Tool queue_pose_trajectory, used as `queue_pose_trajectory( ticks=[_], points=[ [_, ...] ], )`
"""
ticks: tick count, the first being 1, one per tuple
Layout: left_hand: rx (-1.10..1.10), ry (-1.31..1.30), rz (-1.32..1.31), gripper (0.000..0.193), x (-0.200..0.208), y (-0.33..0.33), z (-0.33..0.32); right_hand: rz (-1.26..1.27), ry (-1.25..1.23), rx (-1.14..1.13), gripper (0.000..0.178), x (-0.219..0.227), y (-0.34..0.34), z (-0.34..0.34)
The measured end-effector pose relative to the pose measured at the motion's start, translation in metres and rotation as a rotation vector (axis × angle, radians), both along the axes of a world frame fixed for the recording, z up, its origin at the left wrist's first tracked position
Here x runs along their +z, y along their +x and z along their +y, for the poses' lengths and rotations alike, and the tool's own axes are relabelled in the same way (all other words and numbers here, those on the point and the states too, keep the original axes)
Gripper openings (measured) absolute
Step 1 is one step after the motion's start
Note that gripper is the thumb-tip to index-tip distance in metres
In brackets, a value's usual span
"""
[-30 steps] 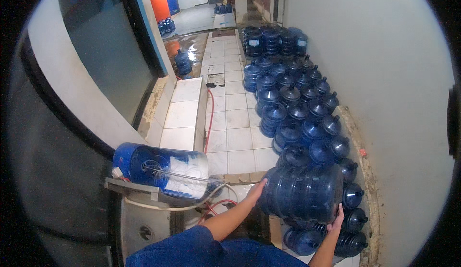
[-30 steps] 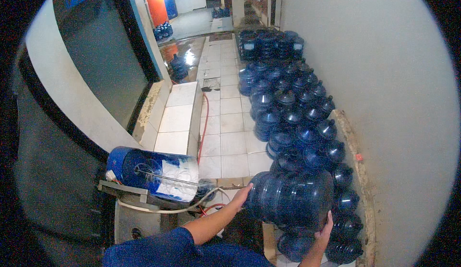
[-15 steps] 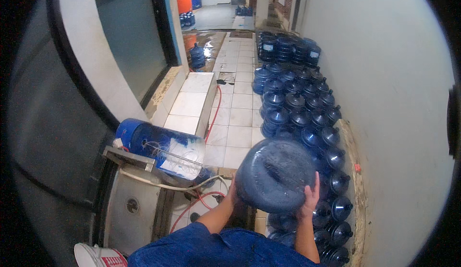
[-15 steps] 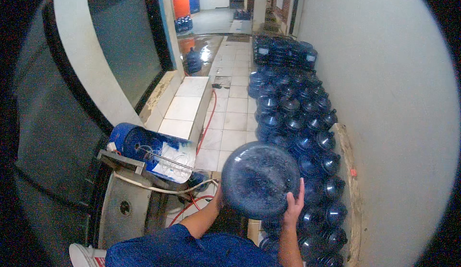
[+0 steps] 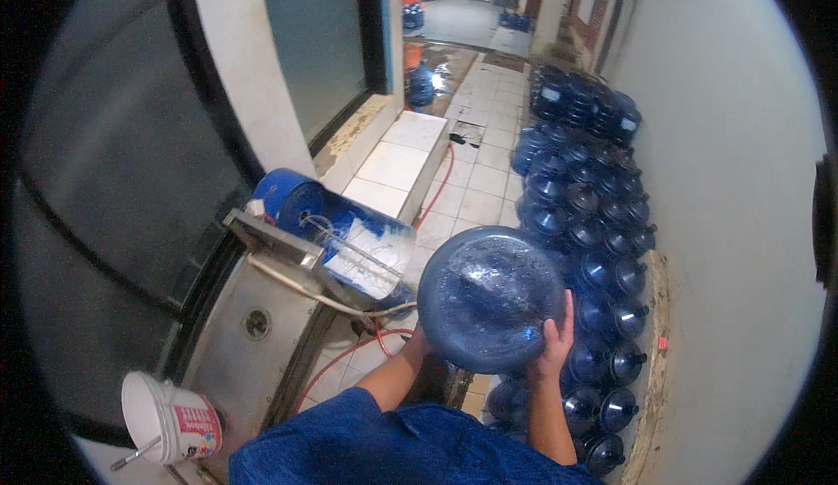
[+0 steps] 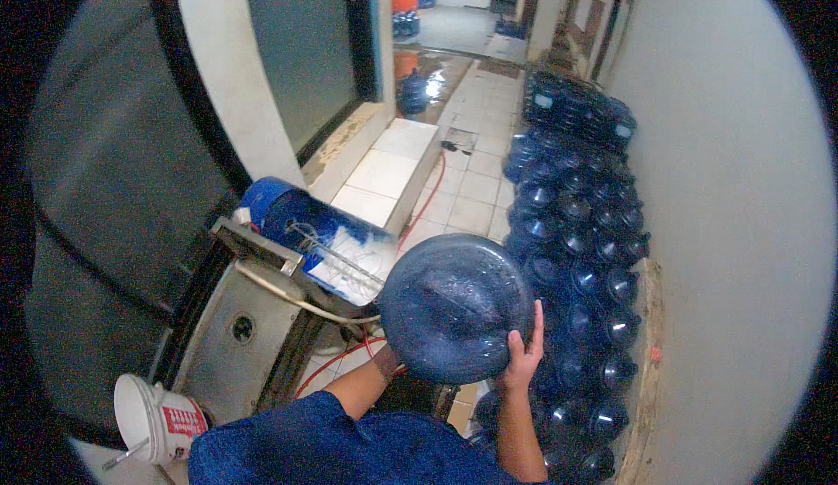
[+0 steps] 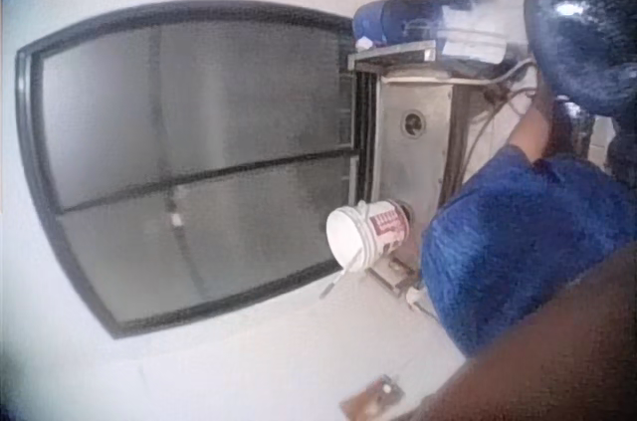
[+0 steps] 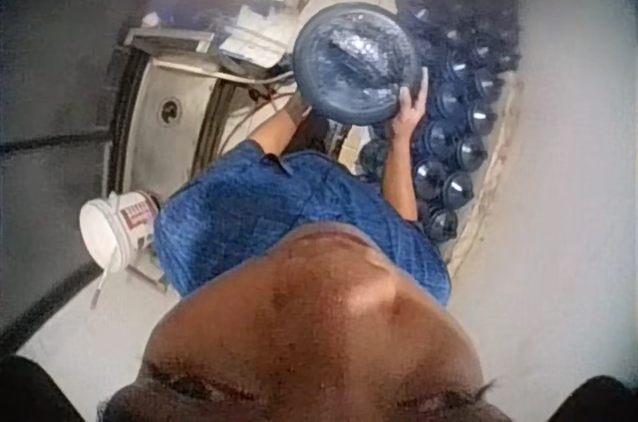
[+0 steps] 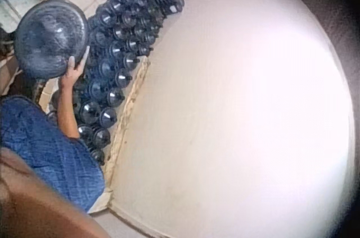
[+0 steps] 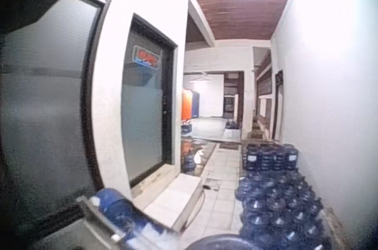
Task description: The person scrubs a large blue water jug with a sponge and soap, then rinses it with a hose. They rotate the jug to clean all sides and place it upright on a metal table. The person then picks up another jug and begins scrubbing it as well.
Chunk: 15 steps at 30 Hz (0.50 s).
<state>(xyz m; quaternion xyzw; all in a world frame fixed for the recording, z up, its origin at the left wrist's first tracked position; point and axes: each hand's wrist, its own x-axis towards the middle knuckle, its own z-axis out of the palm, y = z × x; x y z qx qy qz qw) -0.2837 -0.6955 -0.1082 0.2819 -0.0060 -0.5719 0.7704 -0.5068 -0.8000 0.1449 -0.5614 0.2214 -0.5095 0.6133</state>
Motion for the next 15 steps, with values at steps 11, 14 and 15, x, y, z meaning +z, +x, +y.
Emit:
queue_pose_trajectory(
  ticks=[11,14,15],
  points=[
    [0.395,0.46,-0.029,0.084,0.148,0.051,0.085,-0.248,0.127,0.328,0.081,0.027,0.06,-0.022],
    [0.62,0.487,-0.272,0.08,0.175,0.077,0.139,-0.376,0.434,0.505,0.067,0.03,0.079,-0.009],
    [0.721,0.458,-0.314,0.078,0.19,0.083,0.161,-0.402,0.529,0.549,0.064,0.032,0.09,0.0]
  ],
)
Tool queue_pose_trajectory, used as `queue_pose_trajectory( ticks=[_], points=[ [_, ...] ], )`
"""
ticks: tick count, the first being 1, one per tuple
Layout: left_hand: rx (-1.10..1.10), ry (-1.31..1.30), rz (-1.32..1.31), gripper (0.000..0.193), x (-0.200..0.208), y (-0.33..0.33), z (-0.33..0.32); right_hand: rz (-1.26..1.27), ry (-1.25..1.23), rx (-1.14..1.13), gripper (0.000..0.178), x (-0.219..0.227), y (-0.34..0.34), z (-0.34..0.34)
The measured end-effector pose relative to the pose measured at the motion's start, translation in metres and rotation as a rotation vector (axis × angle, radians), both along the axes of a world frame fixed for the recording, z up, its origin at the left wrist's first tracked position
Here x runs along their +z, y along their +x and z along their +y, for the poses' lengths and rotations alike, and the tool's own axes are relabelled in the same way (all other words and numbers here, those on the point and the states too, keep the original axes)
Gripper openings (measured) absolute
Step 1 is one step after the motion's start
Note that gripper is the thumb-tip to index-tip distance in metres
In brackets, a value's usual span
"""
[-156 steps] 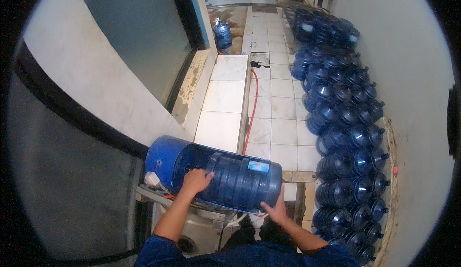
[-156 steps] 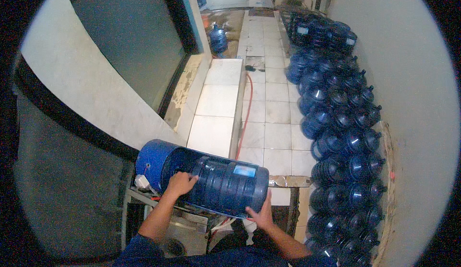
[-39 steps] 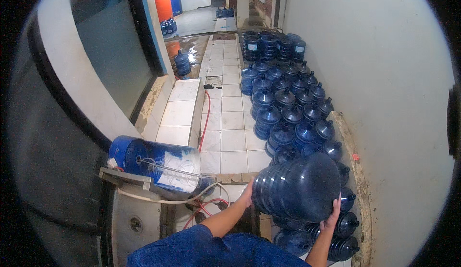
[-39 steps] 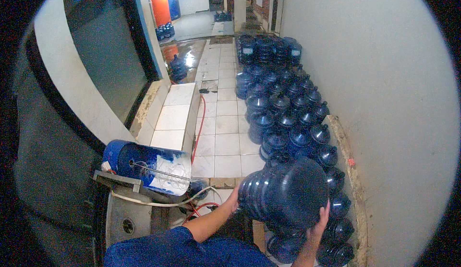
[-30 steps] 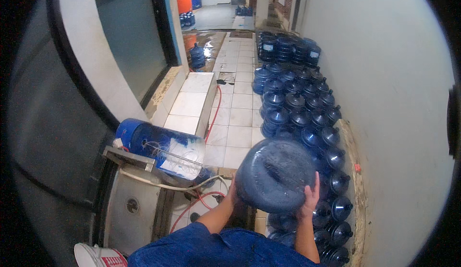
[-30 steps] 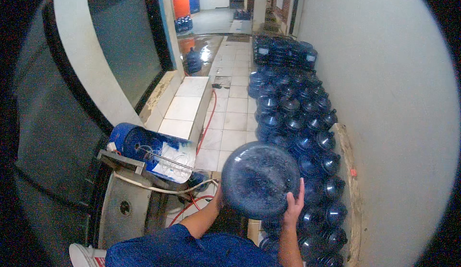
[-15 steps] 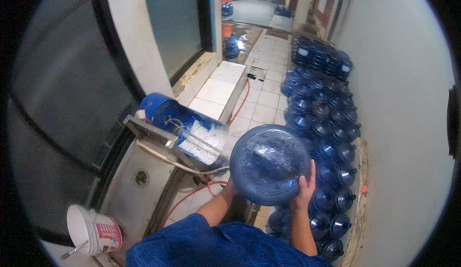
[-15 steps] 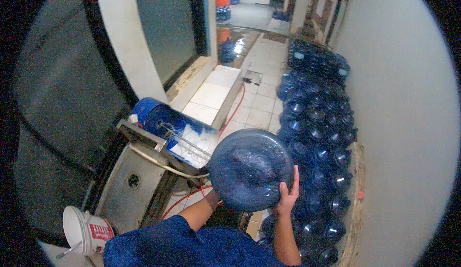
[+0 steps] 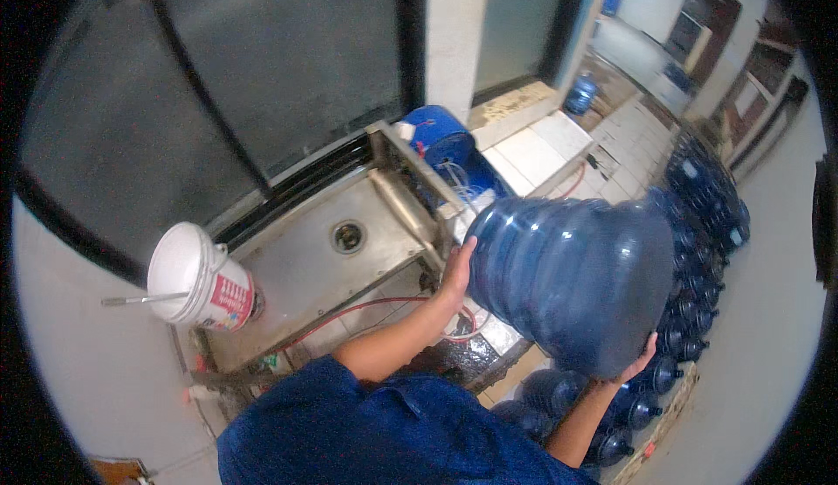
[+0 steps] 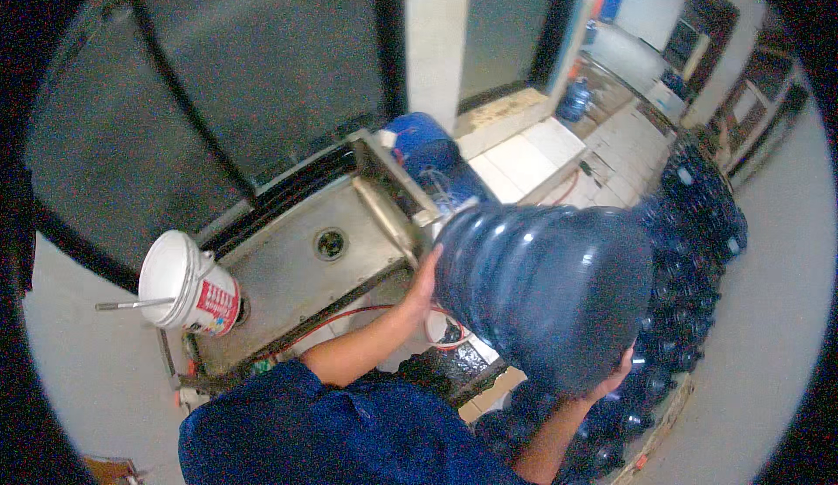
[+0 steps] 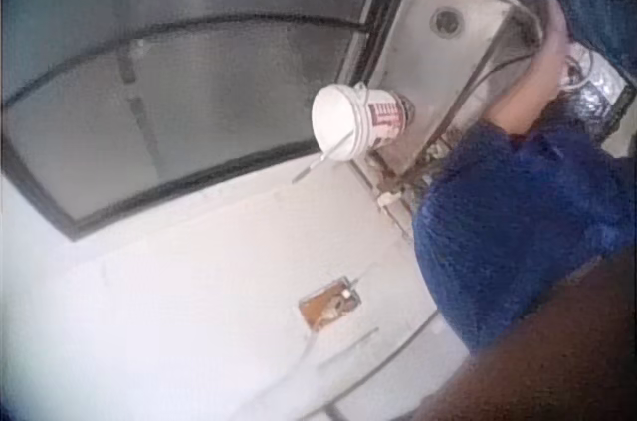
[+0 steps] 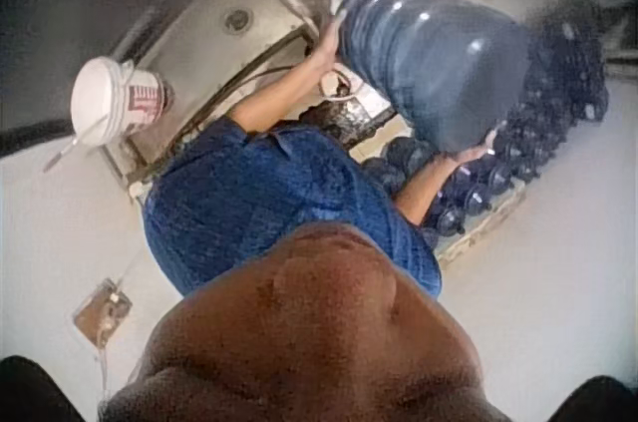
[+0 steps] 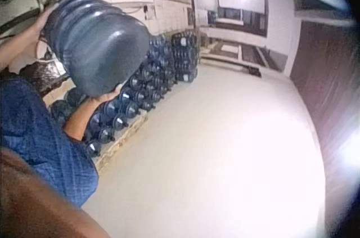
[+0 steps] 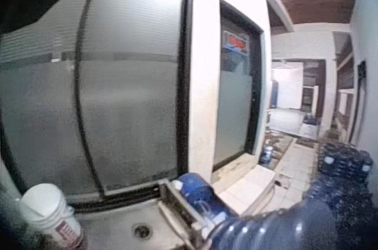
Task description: The person scrubs a large blue water jug with a sponge and soap, then rinses it with a hose. They rotate the jug to clean all sides and place it upright on a metal table. The person then picks up another jug and begins scrubbing it as well.
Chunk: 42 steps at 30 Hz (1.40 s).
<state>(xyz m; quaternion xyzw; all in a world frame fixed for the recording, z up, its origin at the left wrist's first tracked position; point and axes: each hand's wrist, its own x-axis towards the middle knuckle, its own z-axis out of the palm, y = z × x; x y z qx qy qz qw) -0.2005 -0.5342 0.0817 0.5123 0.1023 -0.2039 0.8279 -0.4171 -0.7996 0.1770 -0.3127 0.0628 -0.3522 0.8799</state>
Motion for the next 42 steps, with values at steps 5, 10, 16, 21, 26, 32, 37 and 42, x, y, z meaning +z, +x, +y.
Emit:
queue_pose_trajectory(
  ticks=[5,10,16,21,26,32,37,42],
  points=[
    [0.194,-0.033,-0.38,0.056,0.071,0.007,0.129,0.157,0.055,0.004,0.056,-0.035,0.043,0.021],
    [0.3,0.121,-0.337,0.063,0.035,0.036,0.24,0.064,-0.162,0.204,0.059,-0.023,0.137,0.15],
    [0.214,0.075,-0.073,0.079,-0.079,0.07,0.328,0.086,-0.424,0.284,0.077,-0.012,0.218,0.283],
    [0.15,-0.328,0.009,0.074,-0.157,0.095,0.368,0.231,-0.547,0.317,0.074,-0.011,0.267,0.348],
    [0.198,-0.361,0.101,0.073,-0.173,0.102,0.375,0.295,-0.751,0.33,0.059,-0.011,0.312,0.38],
    [0.205,-0.115,0.451,0.067,-0.233,0.081,0.379,0.273,-0.918,0.432,0.057,-0.03,0.361,0.397],
    [0.278,0.416,0.12,0.055,-0.26,0.094,0.427,0.231,-0.801,0.53,0.041,-0.065,0.422,0.371],
    [0.78,0.659,-0.125,0.047,-0.022,0.139,0.428,0.403,-1.367,0.12,0.034,-0.125,0.566,0.304]
  ],
)
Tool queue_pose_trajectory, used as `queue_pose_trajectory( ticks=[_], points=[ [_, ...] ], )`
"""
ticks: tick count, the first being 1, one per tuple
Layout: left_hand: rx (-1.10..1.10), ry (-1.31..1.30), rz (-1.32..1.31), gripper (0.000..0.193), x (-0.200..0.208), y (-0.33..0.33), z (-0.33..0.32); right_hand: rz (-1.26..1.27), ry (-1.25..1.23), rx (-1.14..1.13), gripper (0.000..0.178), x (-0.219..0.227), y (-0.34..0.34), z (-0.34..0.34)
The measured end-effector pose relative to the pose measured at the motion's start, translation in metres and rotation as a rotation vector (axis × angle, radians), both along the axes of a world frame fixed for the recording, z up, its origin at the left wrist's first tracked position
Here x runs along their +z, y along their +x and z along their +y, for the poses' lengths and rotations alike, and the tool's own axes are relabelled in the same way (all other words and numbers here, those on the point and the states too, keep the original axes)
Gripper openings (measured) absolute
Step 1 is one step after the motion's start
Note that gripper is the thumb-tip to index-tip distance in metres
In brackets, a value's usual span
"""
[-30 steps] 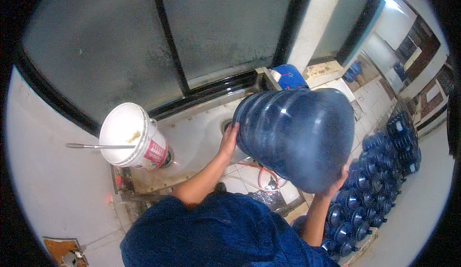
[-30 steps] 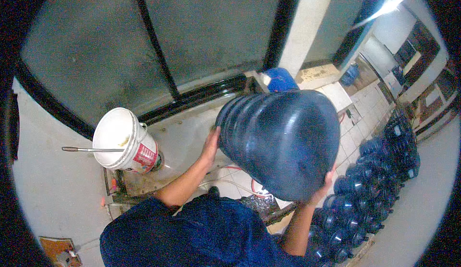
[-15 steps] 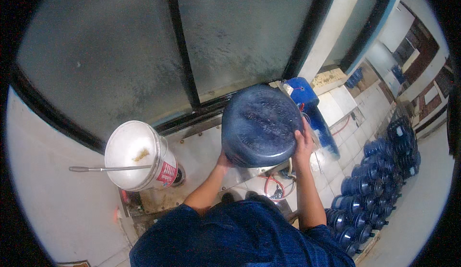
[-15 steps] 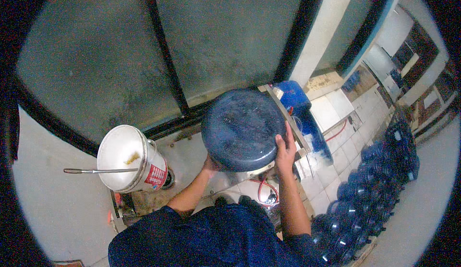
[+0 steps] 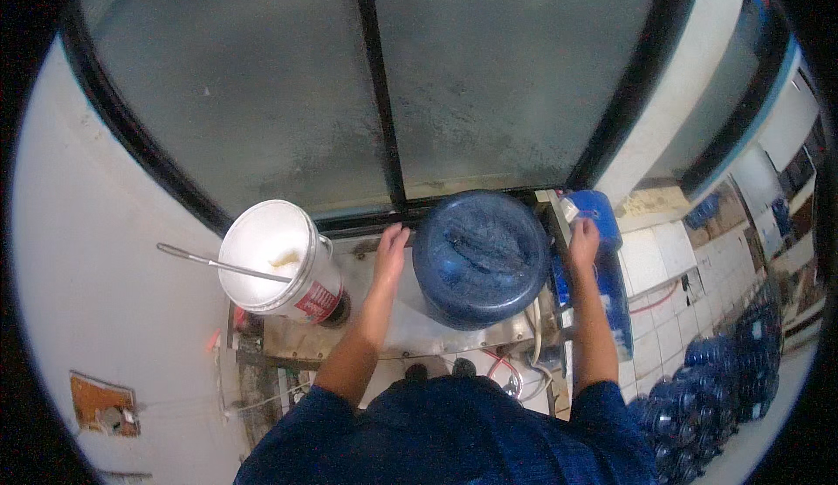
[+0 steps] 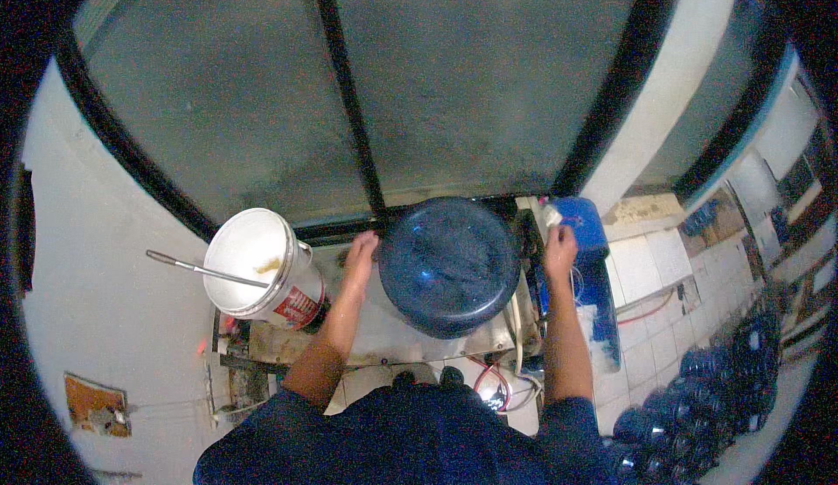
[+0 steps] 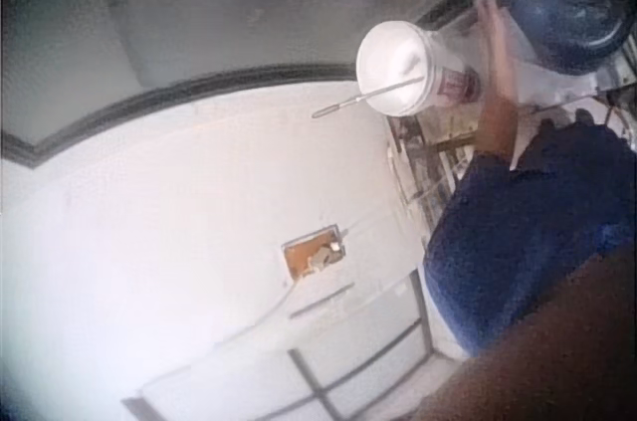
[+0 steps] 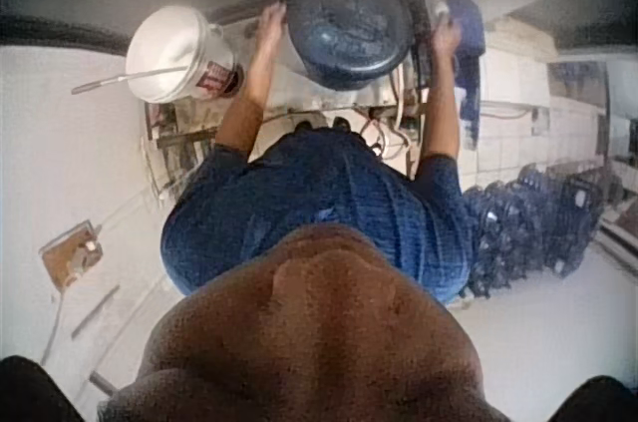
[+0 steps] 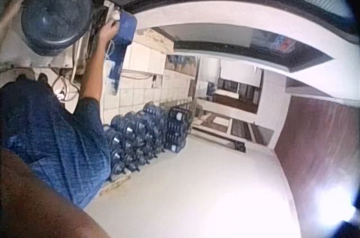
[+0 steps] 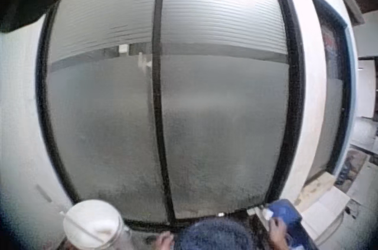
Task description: The person scrubs a large blue water jug with a sponge and soap, then rinses it with a hose. They rotate the jug to clean all sides and place it upright on a metal table. The person then picks up another jug and begins scrubbing it as well.
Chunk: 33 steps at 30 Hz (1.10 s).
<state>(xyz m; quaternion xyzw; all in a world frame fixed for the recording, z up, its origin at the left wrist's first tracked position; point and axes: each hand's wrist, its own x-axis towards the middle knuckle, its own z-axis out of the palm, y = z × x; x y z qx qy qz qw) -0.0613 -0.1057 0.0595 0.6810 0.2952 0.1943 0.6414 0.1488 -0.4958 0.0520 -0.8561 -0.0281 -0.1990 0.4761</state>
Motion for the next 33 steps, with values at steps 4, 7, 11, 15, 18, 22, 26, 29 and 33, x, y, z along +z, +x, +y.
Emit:
queue_pose_trajectory(
  ticks=[4,7,11,15,18,22,26,29,33],
  points=[
    [-0.182,0.295,-0.064,0.052,0.129,0.048,-0.028,0.492,-0.542,-0.026,0.032,-0.067,0.124,-0.045],
    [-0.278,0.493,0.201,0.074,0.167,0.091,-0.084,1.05,-0.55,0.382,0.024,-0.112,0.173,-0.127],
    [-0.216,0.604,0.595,0.083,0.19,0.087,-0.097,1.057,-0.735,0.526,0.032,-0.111,0.117,-0.032],
    [-0.281,0.74,0.525,0.084,0.159,0.129,-0.133,0.878,0.023,0.31,0.042,-0.203,0.085,-0.172],
    [-0.232,0.902,0.501,0.077,0.154,0.125,-0.131,0.974,0.547,0.53,0.043,-0.189,0.048,-0.126],
    [-0.574,1.104,0.165,0.061,0.145,0.124,-0.16,0.849,0.327,0.647,0.049,-0.175,0.051,-0.111],
    [-1.664,1.228,-0.404,0.043,0.137,0.077,-0.252,0.739,0.128,0.428,0.068,-0.209,0.078,-0.189],
    [-1.953,1.091,0.443,0.043,0.162,-0.032,-0.197,0.941,0.006,0.417,0.071,-0.131,0.031,-0.091],
    [-1.142,1.193,0.951,0.028,0.2,-0.038,-0.064,0.858,-0.095,0.413,0.078,-0.117,0.048,-0.128]
  ],
)
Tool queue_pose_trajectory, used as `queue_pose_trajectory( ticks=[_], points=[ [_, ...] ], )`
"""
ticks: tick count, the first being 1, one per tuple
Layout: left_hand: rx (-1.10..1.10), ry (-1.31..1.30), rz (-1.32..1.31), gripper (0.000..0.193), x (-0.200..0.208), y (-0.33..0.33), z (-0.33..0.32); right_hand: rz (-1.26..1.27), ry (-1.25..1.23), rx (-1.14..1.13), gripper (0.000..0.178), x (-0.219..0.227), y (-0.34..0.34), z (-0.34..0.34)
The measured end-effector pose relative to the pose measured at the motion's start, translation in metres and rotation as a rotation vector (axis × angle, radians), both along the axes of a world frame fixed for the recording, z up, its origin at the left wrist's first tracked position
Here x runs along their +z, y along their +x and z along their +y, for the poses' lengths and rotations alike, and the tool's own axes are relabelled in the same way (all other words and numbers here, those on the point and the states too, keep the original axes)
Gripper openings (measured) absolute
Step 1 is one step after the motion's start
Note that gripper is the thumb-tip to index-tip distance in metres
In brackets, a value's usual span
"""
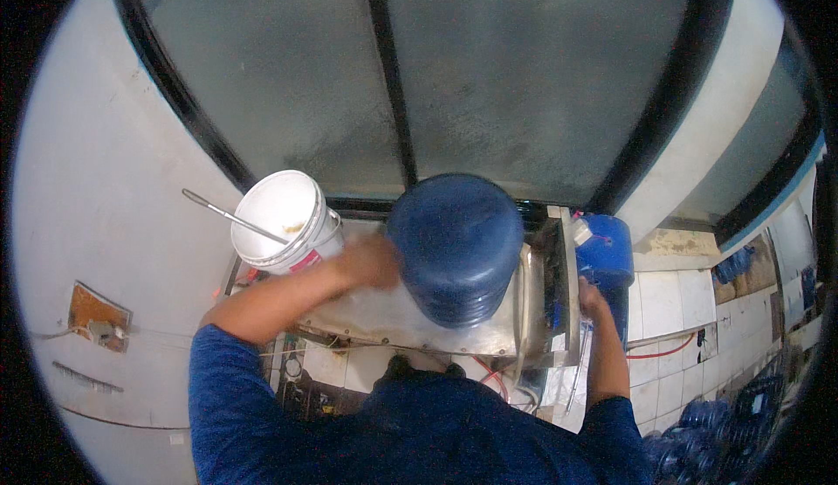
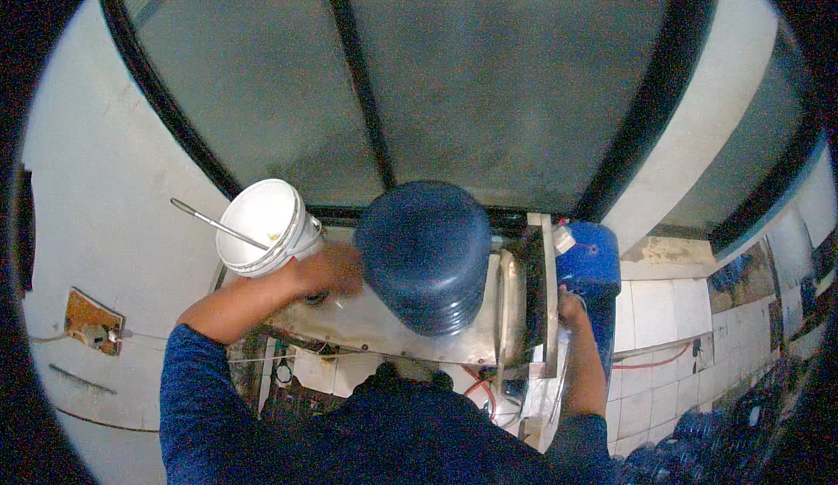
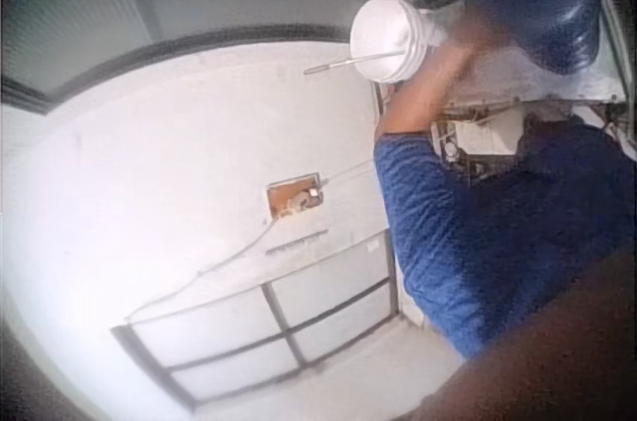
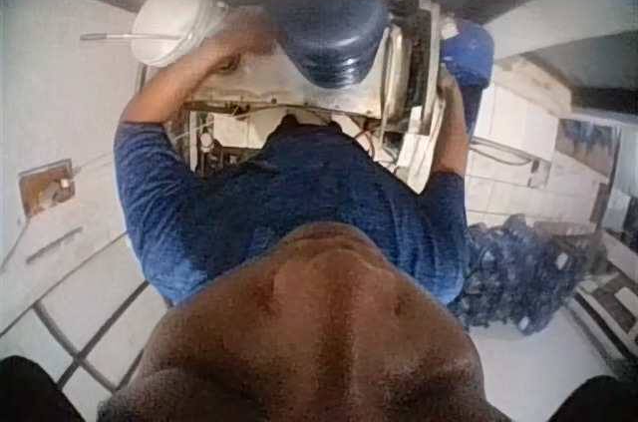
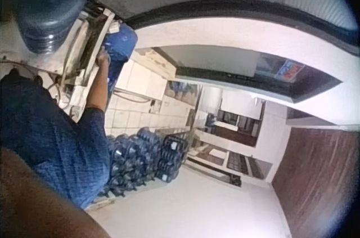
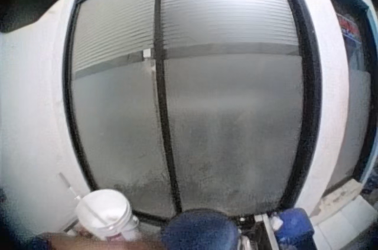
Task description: The person scrubs a large blue water jug with a sponge and soap, then rinses it with a hose. They rotate the jug to clean all sides and place it upright on a metal table. The person then picks up another jug and begins scrubbing it as well.
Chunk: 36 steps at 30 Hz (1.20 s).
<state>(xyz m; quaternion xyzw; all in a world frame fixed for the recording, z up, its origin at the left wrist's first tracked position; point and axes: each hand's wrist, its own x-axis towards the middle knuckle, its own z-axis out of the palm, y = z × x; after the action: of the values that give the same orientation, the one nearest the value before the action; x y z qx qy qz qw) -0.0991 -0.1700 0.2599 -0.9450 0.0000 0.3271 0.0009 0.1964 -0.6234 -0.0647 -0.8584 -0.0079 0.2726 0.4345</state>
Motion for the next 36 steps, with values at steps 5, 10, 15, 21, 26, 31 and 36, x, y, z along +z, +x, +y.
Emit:
queue_pose_trajectory(
  ticks=[5,10,15,21,26,31,36],
  points=[
    [0.483,-0.015,-0.596,0.048,-0.004,0.041,0.026,0.145,-0.138,0.171,0.049,-0.026,0.065,0.005],
    [0.477,-0.308,-0.728,0.086,-0.027,0.04,-0.039,-0.229,-0.237,0.503,0.024,-0.007,0.109,-0.015],
    [0.44,-0.142,-0.846,0.093,-0.048,0.033,-0.06,0.111,0.099,-0.079,0.031,0.057,0.057,0.035],
    [0.486,-0.088,-0.887,0.094,-0.061,0.031,-0.043,-0.629,-0.017,0.109,0.036,0.093,-0.057,0.146],
    [0.45,-0.136,-0.953,0.093,-0.059,0.044,-0.052,-0.04,0.936,-0.187,0.04,-0.092,-0.038,0.171],
    [0.487,-0.151,-0.963,0.091,-0.059,0.043,-0.04,-0.2,0.338,0.028,0.024,-0.067,-0.057,0.171],
    [0.499,-0.119,-0.958,0.089,-0.063,0.043,-0.04,0.373,0.538,0.306,0.031,0.09,-0.085,0.104]
  ],
)
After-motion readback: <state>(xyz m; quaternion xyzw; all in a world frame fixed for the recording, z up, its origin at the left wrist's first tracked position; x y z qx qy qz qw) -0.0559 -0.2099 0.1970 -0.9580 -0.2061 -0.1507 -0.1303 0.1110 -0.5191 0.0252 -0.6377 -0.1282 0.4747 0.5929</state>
